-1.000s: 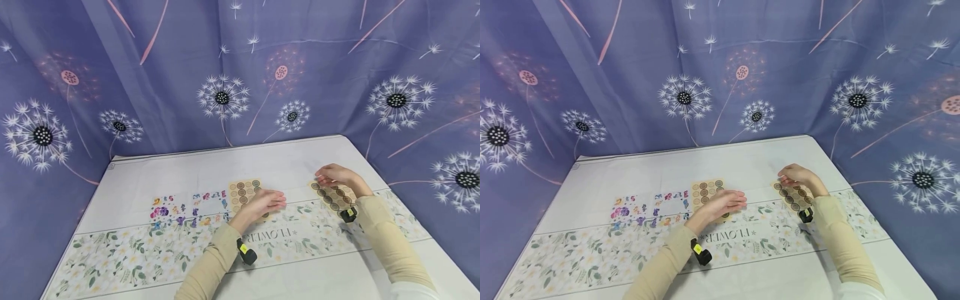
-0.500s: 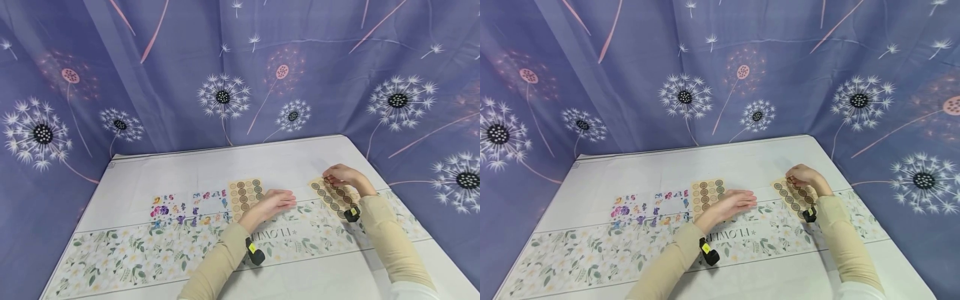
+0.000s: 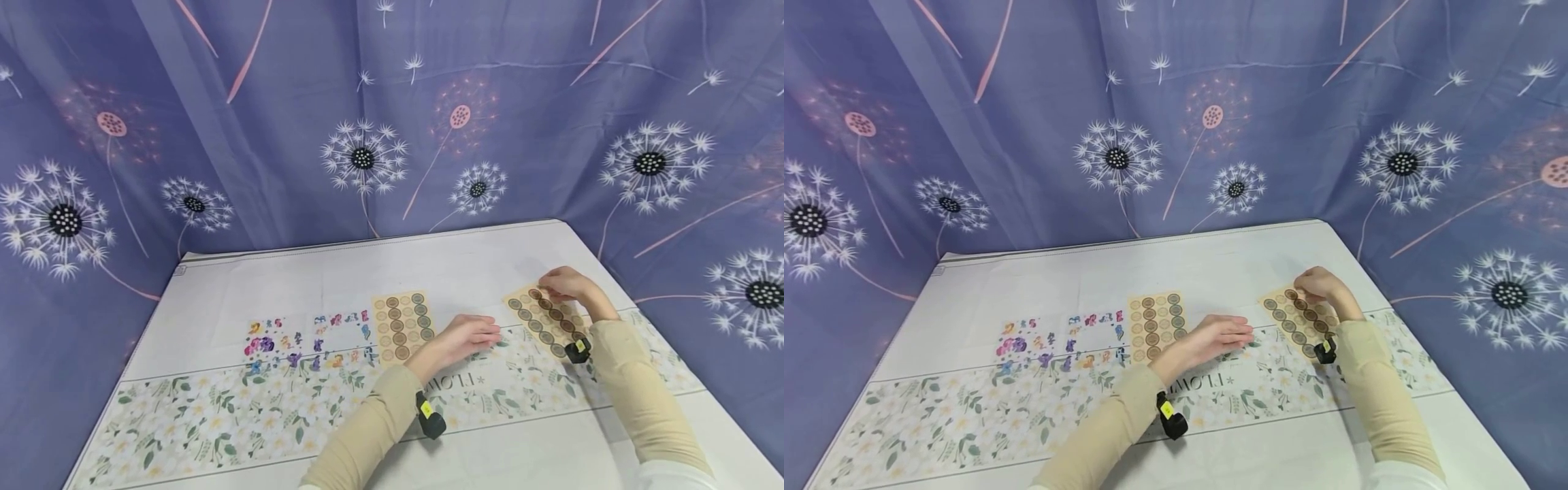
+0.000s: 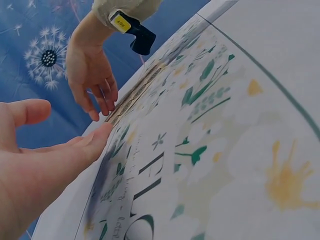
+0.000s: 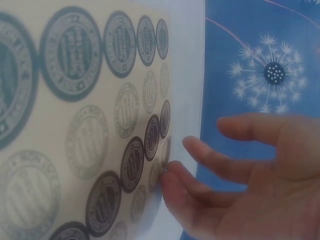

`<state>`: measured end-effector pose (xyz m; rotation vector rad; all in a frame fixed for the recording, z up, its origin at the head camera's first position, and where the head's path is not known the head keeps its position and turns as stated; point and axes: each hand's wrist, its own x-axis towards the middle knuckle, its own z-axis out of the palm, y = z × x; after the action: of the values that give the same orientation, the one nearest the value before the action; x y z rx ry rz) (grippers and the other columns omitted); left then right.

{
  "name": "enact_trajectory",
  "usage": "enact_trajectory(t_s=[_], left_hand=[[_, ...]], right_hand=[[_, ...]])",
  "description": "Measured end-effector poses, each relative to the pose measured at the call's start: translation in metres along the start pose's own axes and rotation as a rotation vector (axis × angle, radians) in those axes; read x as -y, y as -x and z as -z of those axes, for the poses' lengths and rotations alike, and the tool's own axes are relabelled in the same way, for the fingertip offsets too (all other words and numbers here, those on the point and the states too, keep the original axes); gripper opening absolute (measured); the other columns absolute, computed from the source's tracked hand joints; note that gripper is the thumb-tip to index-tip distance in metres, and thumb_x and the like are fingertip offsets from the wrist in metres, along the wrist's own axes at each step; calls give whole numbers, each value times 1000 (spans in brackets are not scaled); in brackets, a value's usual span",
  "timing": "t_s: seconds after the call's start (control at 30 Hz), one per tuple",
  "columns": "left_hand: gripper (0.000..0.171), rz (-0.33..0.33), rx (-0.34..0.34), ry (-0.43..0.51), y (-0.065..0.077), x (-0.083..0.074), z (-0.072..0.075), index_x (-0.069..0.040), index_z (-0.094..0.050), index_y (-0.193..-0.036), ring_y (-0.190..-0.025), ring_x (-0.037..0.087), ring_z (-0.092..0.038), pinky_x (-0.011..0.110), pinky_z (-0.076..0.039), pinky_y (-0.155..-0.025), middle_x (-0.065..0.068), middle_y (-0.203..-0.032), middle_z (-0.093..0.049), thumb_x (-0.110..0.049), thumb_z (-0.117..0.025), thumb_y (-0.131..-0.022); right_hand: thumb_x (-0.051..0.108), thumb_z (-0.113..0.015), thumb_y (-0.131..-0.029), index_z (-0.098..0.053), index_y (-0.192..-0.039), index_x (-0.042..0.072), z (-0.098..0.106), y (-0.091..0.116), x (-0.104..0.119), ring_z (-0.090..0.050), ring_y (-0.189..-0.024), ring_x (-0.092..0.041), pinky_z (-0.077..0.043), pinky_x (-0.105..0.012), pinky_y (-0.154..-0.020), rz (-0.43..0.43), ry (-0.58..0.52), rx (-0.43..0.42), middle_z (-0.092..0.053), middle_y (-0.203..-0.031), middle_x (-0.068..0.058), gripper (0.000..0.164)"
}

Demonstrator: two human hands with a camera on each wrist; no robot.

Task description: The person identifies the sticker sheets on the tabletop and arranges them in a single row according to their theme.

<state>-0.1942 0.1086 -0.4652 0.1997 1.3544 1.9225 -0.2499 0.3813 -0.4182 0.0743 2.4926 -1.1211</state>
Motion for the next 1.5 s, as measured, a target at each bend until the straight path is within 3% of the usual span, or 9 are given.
enact_trajectory(t_s=[0.2,0.33,0.77,1.0,1.13,1.2,1.27,1.33,1.5], left_hand=[[47,21,6,71,-4,3,-6,12,-32,-142,-134,41,-44,44,-35,-117,32,-142,-43,-5,-41,-99],[50,38,1,155,-8,7,-11,13,-31,-143,-135,42,-42,45,-33,-118,32,-144,-41,-4,-43,-98],[56,34,-38,285,-20,14,-25,15,-24,-144,-137,45,-37,42,-30,-120,36,-145,-35,-4,-45,-95],[56,38,-85,317,-26,18,-30,15,-29,-141,-136,45,-38,44,-30,-120,36,-142,-38,0,-46,-91],[22,32,-94,350,-28,18,-33,8,-52,-110,-137,45,-37,43,-31,-120,36,-141,-39,1,-45,-90],[9,30,-94,368,-29,18,-34,0,-52,-91,-137,46,-36,43,-31,-120,37,-141,-39,1,-44,-90],[9,32,-97,386,-30,18,-35,-3,-50,-86,-138,46,-35,42,-30,-121,37,-142,-37,1,-43,-90],[10,37,-99,408,-30,17,-37,2,-52,-95,-139,46,-33,42,-30,-121,38,-143,-35,0,-43,-90],[47,54,-95,453,-30,18,-40,19,-36,-132,-141,45,-28,42,-25,-123,37,-147,-30,-1,-42,-90]], right_hand=[[13,-44,-95,-49,-114,-19,4,1,-5,-36,-47,-4,-40,-20,-49,1,55,-40,-41,-54,7,38],[15,-43,-95,-45,-124,-22,7,1,-7,-27,-42,-3,-33,-21,-45,0,85,-50,-37,-48,8,47],[17,-43,-97,-39,-131,-23,7,0,-11,-27,-42,-3,-31,-19,-43,-32,78,-30,-35,-49,9,52],[17,-45,-97,-51,-103,-13,5,0,-10,-29,-44,-3,-32,-20,-44,-41,44,-21,-37,-51,8,32],[18,-45,-96,-52,-78,3,6,0,-11,-29,-44,-4,-33,-20,-45,-59,25,-17,-36,-51,8,25],[17,-44,-96,-47,-69,10,7,0,-11,-29,-43,-4,-33,-20,-45,-62,15,-13,-35,-50,8,28],[17,-44,-96,-44,-65,13,7,1,-11,-29,-43,-4,-34,-20,-45,-61,5,-9,-35,-50,9,32],[16,-44,-97,-44,-66,13,7,1,-11,-29,-43,-4,-35,-20,-46,-64,-5,-11,-36,-50,9,31],[17,-44,-97,-53,-84,1,6,2,-11,-38,-47,-3,-44,-21,-51,-86,-34,-18,-41,-53,10,22]])
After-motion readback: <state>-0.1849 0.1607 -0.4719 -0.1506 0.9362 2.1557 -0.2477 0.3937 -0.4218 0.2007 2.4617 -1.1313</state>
